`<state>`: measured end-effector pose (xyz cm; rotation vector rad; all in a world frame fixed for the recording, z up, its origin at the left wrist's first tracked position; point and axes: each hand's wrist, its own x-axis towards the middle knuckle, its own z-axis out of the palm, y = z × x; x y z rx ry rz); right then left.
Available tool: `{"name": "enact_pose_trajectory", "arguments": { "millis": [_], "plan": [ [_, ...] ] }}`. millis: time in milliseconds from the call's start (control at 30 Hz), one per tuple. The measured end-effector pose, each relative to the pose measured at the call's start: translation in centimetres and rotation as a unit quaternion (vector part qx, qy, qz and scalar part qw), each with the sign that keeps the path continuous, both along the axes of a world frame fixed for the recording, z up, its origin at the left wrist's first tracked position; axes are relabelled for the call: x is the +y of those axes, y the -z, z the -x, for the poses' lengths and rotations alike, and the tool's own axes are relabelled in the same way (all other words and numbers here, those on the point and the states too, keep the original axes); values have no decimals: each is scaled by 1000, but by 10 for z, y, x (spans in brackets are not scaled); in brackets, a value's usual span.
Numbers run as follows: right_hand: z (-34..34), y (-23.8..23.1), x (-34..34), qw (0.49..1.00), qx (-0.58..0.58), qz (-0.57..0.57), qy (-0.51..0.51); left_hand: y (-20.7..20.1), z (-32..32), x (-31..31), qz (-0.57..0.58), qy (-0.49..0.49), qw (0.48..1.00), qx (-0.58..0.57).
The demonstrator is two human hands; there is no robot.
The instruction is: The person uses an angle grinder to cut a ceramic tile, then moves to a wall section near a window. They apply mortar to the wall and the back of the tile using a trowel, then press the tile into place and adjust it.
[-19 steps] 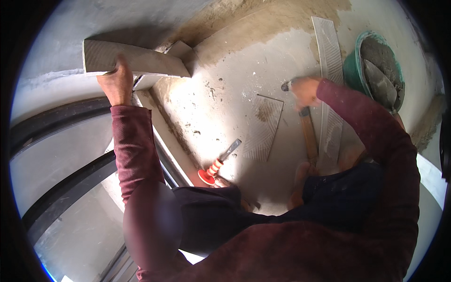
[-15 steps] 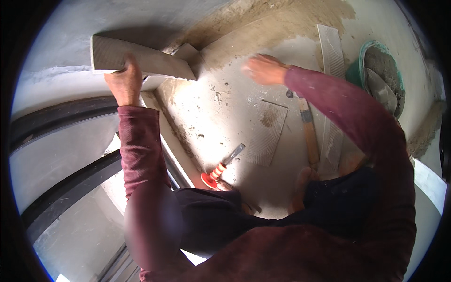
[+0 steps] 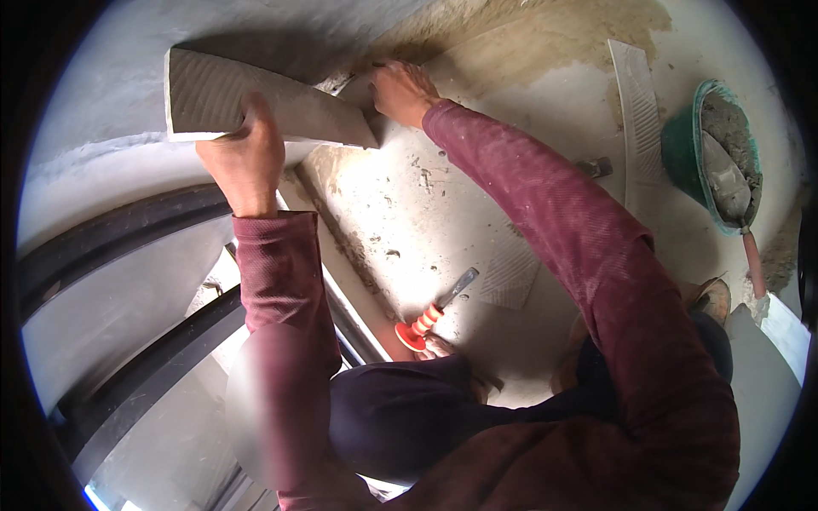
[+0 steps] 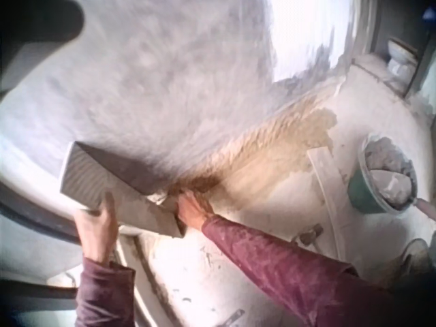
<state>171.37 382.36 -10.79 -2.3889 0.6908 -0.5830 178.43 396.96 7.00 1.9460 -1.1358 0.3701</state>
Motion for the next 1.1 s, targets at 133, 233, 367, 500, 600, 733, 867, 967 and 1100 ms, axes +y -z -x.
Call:
{"name": "enact_pose_trajectory", "arguments": {
  "millis": [133,233,367,500,600,733,867,967,1100],
  "plan": [
    [-10,-3,-2,999,25,-45,-11,3,2,-5,13,-7,1000,-14],
    [-16,1,-3,999,5,-31,-14,5,4,-8,39,-1,999,-33],
    [-26,13,-9,999,-37,-9,-6,3,7,-10,34,-2,999,-23],
    [-34,18,-10,1000,10,17,-12,8,6,-11,51,-17,998,-42],
    [-39,25,-13,999,-28,21,-7,6,8,-12,57,-2,998,-26],
    [-41,25,-11,998,-48,42,-20,8,5,-10,46,-20,998,-49],
    [-37,21,-10,996,-71,35,-31,9,7,-10,47,-26,997,-47],
    [-38,23,-9,997,-68,29,-30,8,8,-11,57,-30,996,-57],
    [-40,30,-13,997,-44,44,-35,7,8,-12,46,-21,997,-60]
  ]
}}
